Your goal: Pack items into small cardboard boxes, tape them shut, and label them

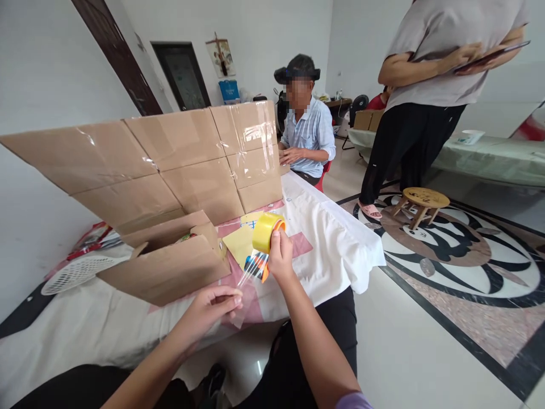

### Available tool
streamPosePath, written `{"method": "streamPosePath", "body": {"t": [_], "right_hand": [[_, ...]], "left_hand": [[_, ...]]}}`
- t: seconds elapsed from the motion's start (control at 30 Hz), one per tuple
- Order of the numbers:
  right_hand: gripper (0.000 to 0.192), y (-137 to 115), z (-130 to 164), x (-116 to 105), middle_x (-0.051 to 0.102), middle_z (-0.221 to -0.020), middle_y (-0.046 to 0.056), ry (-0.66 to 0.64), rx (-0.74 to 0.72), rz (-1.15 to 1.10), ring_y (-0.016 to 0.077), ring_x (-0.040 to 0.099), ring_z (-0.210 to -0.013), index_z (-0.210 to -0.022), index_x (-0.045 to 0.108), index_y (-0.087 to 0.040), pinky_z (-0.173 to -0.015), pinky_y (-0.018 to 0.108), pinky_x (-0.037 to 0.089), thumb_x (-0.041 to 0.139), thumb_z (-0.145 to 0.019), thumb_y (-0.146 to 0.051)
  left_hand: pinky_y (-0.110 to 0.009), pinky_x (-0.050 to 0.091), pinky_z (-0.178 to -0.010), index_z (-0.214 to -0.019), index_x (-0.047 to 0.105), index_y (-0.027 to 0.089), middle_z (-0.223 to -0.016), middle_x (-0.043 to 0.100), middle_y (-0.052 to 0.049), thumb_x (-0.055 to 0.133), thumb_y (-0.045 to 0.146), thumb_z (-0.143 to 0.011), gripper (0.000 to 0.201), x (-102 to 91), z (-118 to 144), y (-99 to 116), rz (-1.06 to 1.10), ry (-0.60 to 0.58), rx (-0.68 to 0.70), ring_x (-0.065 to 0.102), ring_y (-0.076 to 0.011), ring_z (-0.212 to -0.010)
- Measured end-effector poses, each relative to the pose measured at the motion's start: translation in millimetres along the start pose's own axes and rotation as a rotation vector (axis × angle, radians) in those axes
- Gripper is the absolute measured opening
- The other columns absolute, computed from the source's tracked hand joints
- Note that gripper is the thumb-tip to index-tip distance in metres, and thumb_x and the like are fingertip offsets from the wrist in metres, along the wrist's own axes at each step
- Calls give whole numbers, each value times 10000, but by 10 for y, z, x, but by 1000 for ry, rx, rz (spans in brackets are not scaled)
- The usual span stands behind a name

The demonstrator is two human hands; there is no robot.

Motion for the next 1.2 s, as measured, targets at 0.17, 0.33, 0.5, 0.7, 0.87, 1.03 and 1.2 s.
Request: {"method": "streamPosePath", "body": {"t": [0.17,0.33,0.5,0.7,0.87,1.03,1.2], "right_hand": [[457,-53,10,44,396,-634,-29,-43,-26,3,127,351,-570,-704,391,-225,-562,295,276,384,-1042,-534],[493,-45,27,51,385,-634,-31,12,89,-122,125,335,-567,-703,427,-222,-536,286,281,432,-997,-617],[471,61,51,59,446,-664,-21,46,164,-220,129,412,-578,-748,478,-214,-544,279,348,465,-987,-619],[460,127,90,92,533,-708,1,47,191,-160,147,479,-596,-836,536,-214,-549,282,415,422,-995,-630],[441,49,178,194,522,-682,-6,26,271,-247,148,490,-582,-847,539,-216,-544,282,442,425,-993,-616],[391,16,294,316,511,-675,-14,-6,443,-373,134,478,-562,-806,532,-218,-525,269,446,514,-954,-579],[305,12,338,313,470,-624,-46,68,552,-494,110,461,-536,-695,478,-222,-507,234,427,640,-859,-422]], "left_hand": [[-285,524,-649,-799,773,159,-780,755,-71,772,470,-705,325,-31,32,82,-85,-75,6,622,-157,-625],[-290,520,-649,-779,738,163,-769,738,-61,770,484,-701,332,20,-26,-54,-67,-85,3,631,-162,-638],[-263,497,-630,-776,730,154,-728,717,-49,812,446,-660,325,47,-67,-117,-22,-33,44,630,-154,-646],[-235,441,-527,-720,682,163,-602,654,-3,830,426,-640,312,46,-113,-233,12,45,58,569,-128,-542],[-254,472,-580,-728,686,159,-658,689,-25,835,434,-652,322,78,-182,-266,35,10,97,600,-144,-589],[-263,475,-635,-768,706,152,-706,690,-32,820,418,-708,295,63,-143,-161,-47,-9,229,612,-165,-668],[-268,468,-651,-744,699,166,-737,709,-38,751,400,-801,246,10,-21,-10,-237,102,368,614,-168,-684]]}}
Point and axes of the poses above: each hand's wrist, its own z-axis away from the middle knuckle, its own x-axis out of the palm, y = z × x, the point moved 10 cm from there along -z, towards the middle knuckle
